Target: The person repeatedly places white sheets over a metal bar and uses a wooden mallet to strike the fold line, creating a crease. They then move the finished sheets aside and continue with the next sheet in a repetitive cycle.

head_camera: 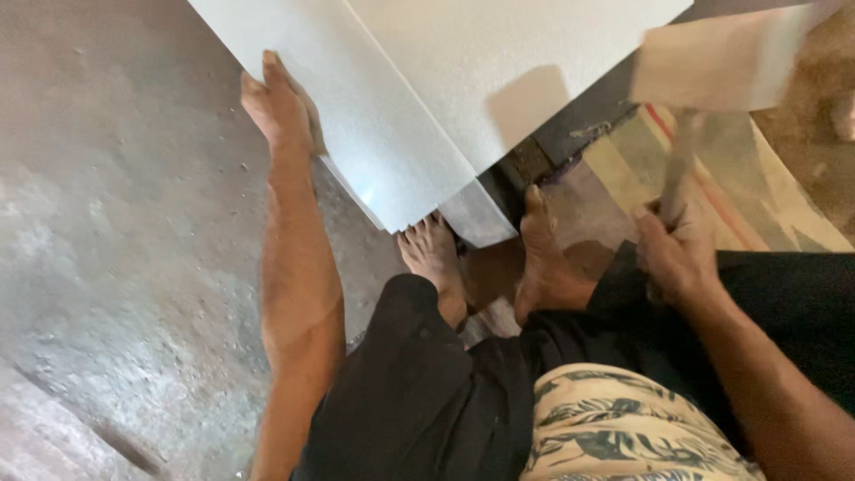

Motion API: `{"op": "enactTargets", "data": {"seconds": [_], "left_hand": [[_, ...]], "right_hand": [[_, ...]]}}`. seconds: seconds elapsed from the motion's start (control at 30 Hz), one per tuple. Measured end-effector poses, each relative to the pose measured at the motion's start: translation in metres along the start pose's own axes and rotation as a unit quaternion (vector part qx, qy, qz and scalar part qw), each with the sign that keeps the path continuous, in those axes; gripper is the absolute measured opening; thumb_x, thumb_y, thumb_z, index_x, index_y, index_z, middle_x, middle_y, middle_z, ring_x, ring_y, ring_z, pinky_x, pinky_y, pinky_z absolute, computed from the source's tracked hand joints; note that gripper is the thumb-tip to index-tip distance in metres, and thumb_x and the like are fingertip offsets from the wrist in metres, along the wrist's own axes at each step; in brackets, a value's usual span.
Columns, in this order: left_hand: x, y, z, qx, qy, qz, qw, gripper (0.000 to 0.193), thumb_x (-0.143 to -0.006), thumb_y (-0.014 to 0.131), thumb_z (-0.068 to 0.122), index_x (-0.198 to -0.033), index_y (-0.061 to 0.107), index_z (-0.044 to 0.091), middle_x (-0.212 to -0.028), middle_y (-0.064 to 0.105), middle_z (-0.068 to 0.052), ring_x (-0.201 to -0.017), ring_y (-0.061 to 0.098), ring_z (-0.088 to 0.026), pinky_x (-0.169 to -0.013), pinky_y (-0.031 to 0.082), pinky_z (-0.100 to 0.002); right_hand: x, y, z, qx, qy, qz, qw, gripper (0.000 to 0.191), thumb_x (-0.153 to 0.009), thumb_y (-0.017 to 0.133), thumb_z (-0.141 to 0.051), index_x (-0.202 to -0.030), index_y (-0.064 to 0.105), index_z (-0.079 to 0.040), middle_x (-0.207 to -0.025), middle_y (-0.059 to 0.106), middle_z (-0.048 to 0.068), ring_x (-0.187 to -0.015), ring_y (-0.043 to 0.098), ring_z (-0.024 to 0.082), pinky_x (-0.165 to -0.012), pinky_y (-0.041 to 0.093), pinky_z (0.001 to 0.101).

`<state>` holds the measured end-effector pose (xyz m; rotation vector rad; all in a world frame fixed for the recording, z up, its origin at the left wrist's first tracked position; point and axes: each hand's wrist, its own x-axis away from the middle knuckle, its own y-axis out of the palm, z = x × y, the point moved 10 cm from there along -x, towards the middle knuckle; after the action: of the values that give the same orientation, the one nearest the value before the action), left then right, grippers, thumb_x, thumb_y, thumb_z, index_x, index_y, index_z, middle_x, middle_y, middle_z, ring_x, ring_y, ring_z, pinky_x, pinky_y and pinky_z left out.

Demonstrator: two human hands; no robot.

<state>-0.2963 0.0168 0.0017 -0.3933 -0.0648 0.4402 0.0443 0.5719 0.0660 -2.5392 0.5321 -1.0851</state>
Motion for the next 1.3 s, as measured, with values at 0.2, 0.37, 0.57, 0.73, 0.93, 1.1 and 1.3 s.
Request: {"op": "enactTargets", "data": {"seconds": [0.2, 0.37, 0.57, 0.73, 0.93, 1.1, 1.3], "left_hand": [[0.004, -0.001, 0.005, 0.073, 0.033, -0.004, 0.997, 0.042, -0.103, 0.061, 0.034, -0.104, 0.062, -0.008, -0.085, 0.069, -0.011, -0.076, 0.063, -0.017, -0.07, 0.057, -0.036], [0.004, -0.003, 0.005, 0.03, 0.068, 0.017, 0.997, 0.046, -0.107, 0.061, 0.037, -0.101, 0.061, -0.009, -0.083, 0.068, -0.014, -0.077, 0.06, -0.018, -0.075, 0.058, -0.037], [0.002, -0.002, 0.005, 0.052, 0.068, 0.035, 0.996, 0.048, -0.102, 0.062, 0.038, -0.108, 0.058, -0.01, -0.087, 0.074, -0.013, -0.076, 0.071, -0.019, -0.069, 0.06, -0.038], [0.004, -0.001, 0.004, 0.038, 0.062, 0.036, 0.997, 0.05, -0.104, 0.06, 0.037, -0.102, 0.06, -0.013, -0.085, 0.07, -0.017, -0.075, 0.063, -0.021, -0.071, 0.056, -0.04], [0.003, 0.004, -0.014, 0.042, 0.006, 0.015, 0.999, 0.052, -0.103, 0.058, 0.04, -0.096, 0.058, -0.011, -0.074, 0.06, -0.014, -0.067, 0.053, -0.02, -0.061, 0.048, -0.04], [-0.001, 0.008, -0.02, 0.023, 0.028, 0.033, 0.999, 0.051, -0.106, 0.062, 0.04, -0.091, 0.058, -0.009, -0.066, 0.054, -0.006, -0.062, 0.046, -0.015, -0.056, 0.045, -0.035], [-0.002, 0.015, -0.038, 0.082, -0.028, 0.019, 0.996, 0.047, -0.104, 0.064, 0.038, -0.101, 0.058, -0.008, -0.065, 0.049, -0.003, -0.061, 0.041, -0.014, -0.053, 0.042, -0.033]], "right_hand": [[0.071, 0.044, -0.046, 0.269, -0.213, -0.051, 0.938, 0.026, -0.104, 0.062, -0.024, -0.104, 0.053, 0.001, -0.08, 0.06, 0.031, -0.082, 0.062, 0.052, -0.065, 0.05, 0.0528], [0.086, 0.066, -0.062, 0.249, -0.304, -0.063, 0.918, 0.025, -0.1, 0.06, -0.021, -0.109, 0.051, 0.001, -0.084, 0.063, 0.03, -0.083, 0.063, 0.053, -0.065, 0.049, 0.0547], [0.069, 0.081, -0.074, 0.304, -0.297, -0.021, 0.905, 0.026, -0.103, 0.06, -0.022, -0.113, 0.051, 0.001, -0.089, 0.063, 0.034, -0.085, 0.061, 0.056, -0.07, 0.048, 0.0589], [0.06, 0.095, -0.092, 0.292, -0.292, -0.039, 0.91, 0.03, -0.1, 0.06, -0.024, -0.108, 0.047, 0.001, -0.087, 0.061, 0.035, -0.085, 0.061, 0.055, -0.071, 0.049, 0.0586], [0.055, 0.111, -0.136, 0.285, -0.318, 0.002, 0.904, 0.031, -0.104, 0.057, -0.025, -0.118, 0.049, 0.002, -0.087, 0.061, 0.035, -0.085, 0.06, 0.057, -0.069, 0.046, 0.0605], [0.036, 0.145, -0.161, 0.368, -0.275, -0.059, 0.886, 0.034, -0.107, 0.055, -0.031, -0.109, 0.049, 0.002, -0.078, 0.063, 0.031, -0.074, 0.062, 0.054, -0.068, 0.046, 0.0614], [0.033, 0.162, -0.206, 0.382, -0.315, 0.001, 0.869, 0.038, -0.104, 0.056, -0.035, -0.108, 0.052, 0.003, -0.071, 0.062, 0.031, -0.067, 0.061, 0.054, -0.062, 0.047, 0.0622]]}}
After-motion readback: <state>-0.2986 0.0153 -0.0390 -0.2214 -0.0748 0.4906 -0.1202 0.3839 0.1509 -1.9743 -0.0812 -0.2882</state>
